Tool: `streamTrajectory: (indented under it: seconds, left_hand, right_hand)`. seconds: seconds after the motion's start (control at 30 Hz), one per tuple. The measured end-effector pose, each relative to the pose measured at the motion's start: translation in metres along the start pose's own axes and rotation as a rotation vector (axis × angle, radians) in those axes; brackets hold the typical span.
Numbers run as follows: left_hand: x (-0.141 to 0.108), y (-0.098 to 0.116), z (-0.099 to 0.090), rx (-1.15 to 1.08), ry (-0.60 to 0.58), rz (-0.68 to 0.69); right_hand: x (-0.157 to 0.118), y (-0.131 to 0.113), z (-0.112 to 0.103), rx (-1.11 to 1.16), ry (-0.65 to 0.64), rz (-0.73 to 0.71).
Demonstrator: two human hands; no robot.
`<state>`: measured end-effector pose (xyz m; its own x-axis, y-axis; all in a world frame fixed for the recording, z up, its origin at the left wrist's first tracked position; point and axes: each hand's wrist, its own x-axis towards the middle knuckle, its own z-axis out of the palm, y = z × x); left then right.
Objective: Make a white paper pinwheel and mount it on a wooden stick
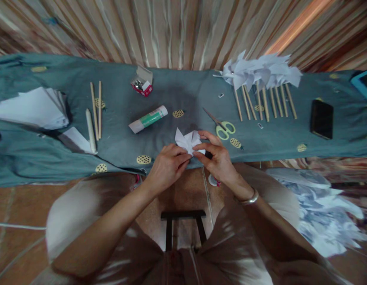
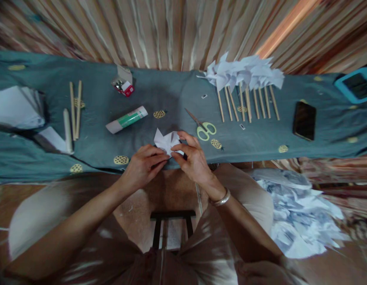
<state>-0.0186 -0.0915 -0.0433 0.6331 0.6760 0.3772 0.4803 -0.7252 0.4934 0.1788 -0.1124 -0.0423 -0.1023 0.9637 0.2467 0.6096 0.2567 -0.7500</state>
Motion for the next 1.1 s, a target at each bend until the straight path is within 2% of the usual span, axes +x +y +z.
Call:
streamTrajectory:
  seconds: [0.13, 0.77, 1.1]
  left_hand:
    - [-0.0007, -0.0001, 0.0008, 0.006, 0.028, 0.016]
    - [0.0007, 0.0004, 0.0008, -0.010, 0.014, -0.014]
    - [0.0014, -0.0004, 0.0010, -0.029, 0.035, -0.007]
  right_hand:
    - [0.0001, -0.0005, 0.0003, -0.015, 0.002, -0.008]
    - [0.0001, -0.0012, 0.0003, -0.092, -0.005, -0.061]
    - [-0.0010, -0.0064, -0.0023, -0.187, -0.021, -0.163]
